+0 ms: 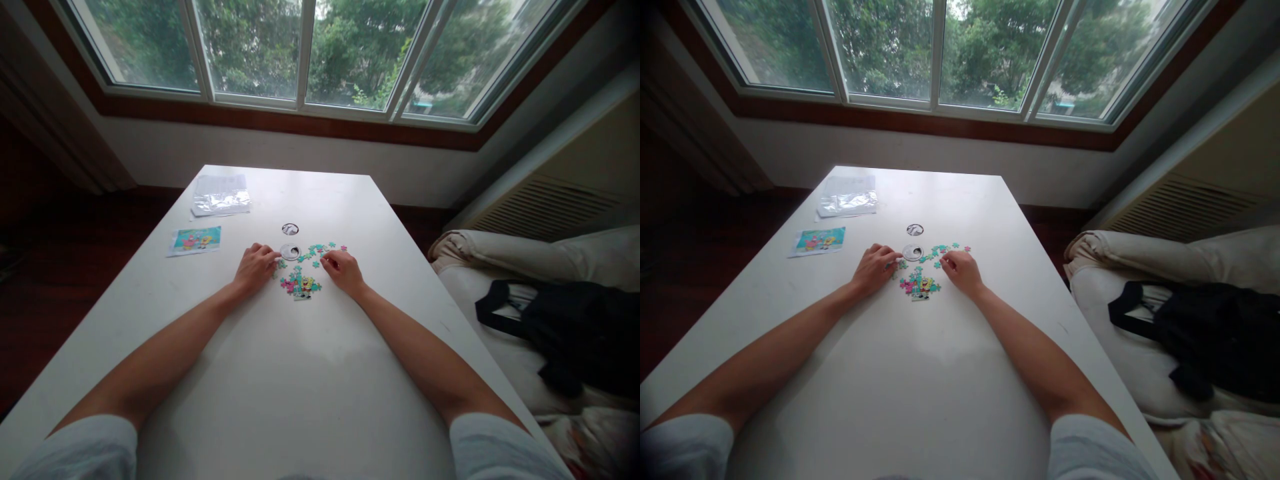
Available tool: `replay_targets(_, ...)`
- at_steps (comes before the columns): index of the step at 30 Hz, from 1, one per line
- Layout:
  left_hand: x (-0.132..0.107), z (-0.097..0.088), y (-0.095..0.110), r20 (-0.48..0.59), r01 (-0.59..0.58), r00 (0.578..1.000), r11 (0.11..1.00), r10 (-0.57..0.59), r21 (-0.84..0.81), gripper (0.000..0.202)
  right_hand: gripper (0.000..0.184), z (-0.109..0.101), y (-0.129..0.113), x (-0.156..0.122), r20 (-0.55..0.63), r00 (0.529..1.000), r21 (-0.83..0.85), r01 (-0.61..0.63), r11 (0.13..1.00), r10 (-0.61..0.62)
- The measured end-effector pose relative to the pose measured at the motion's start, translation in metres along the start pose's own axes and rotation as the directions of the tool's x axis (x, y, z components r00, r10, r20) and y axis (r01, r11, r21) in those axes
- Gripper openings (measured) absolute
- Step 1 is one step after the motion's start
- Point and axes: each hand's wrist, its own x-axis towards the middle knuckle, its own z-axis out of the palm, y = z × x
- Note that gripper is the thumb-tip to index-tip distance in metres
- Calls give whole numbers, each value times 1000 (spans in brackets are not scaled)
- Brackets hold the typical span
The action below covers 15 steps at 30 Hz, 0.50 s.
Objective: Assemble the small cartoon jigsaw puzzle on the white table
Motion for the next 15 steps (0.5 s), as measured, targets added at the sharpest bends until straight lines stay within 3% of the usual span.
replay_targets(6, 0, -1, 2, 3, 25, 1000, 999, -25, -31, 13, 23, 1, 2, 0, -13, 1000, 19, 22, 1000, -22)
replay_targets(15, 0, 0, 3, 14, 41, 999, 999, -41, -29, 17, 19, 4, 5, 0, -13, 1000, 43, 27, 999, -27)
